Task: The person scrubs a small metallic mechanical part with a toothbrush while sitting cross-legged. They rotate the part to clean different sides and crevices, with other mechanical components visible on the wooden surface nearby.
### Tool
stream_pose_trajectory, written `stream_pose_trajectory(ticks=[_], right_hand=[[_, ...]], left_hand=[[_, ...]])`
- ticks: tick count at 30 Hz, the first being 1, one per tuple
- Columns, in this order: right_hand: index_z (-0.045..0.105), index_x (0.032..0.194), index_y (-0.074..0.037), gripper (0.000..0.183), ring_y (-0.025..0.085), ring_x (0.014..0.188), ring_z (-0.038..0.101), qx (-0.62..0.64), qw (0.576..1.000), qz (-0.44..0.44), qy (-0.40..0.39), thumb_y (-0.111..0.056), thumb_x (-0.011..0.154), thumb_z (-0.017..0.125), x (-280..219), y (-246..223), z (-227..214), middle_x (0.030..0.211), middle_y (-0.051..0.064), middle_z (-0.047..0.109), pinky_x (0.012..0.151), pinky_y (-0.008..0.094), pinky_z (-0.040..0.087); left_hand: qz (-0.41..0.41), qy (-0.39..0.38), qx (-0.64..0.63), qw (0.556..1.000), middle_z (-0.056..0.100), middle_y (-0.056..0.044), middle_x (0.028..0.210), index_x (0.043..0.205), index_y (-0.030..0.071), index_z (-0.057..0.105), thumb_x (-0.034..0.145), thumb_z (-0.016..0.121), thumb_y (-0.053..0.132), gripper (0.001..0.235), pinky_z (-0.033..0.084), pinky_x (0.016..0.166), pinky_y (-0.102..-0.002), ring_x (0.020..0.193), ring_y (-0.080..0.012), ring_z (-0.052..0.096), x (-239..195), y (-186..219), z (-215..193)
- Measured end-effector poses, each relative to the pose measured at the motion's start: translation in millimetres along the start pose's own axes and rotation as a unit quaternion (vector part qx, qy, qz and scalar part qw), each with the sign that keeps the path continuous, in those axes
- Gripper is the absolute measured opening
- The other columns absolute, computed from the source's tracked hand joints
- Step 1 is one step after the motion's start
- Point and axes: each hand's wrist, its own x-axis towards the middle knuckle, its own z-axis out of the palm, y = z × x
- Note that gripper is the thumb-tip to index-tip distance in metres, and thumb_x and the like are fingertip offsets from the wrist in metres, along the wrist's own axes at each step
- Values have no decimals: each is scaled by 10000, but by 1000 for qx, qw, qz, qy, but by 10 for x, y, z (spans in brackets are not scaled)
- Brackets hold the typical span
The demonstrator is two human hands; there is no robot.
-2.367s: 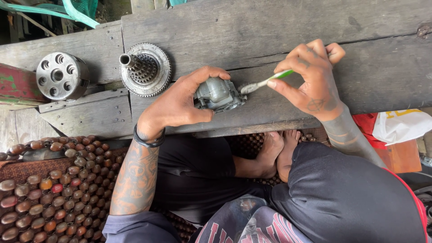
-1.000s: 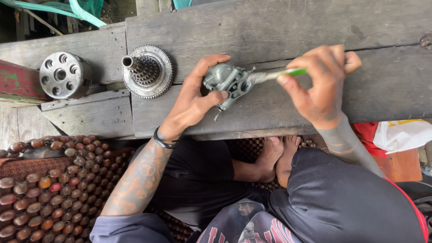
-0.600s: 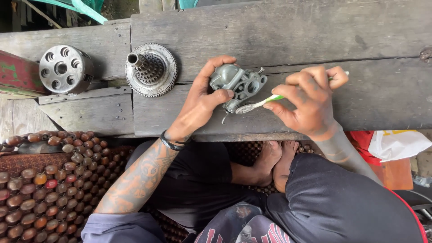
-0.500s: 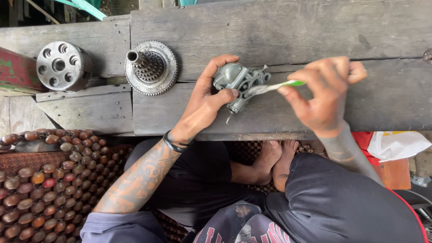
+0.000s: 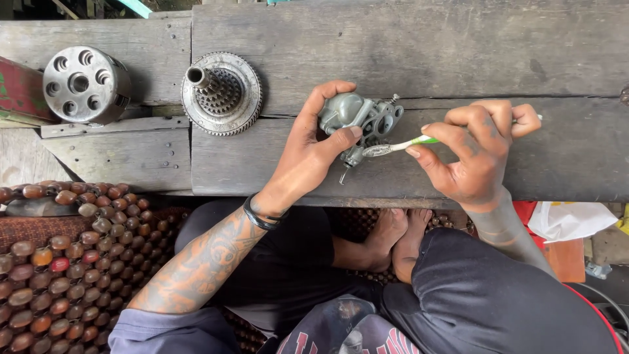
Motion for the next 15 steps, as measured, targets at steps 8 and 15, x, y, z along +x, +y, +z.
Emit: stream_pose_trajectory(ticks=[8, 15], right_hand=[[755, 887, -147, 318, 272, 928, 463, -54, 997, -47, 19, -441, 1004, 728, -28, -6, 39, 956, 35, 574, 952, 516, 221], [769, 884, -125, 303, 287, 959, 460, -73, 997, -10, 12, -400, 1010, 750, -74, 41, -28, 935, 39, 594, 1006, 522, 202]], left_hand=[[8, 22, -16, 1000, 582, -60, 1175, 1371, 105, 469, 979, 638, 41, 432, 523, 889, -279, 989, -130, 585, 13, -5, 56], [43, 52, 74, 995, 572, -58, 1164, 1302, 106, 463, 969, 658, 113, 386, 533, 899, -308, 1007, -147, 579, 40, -15, 87]])
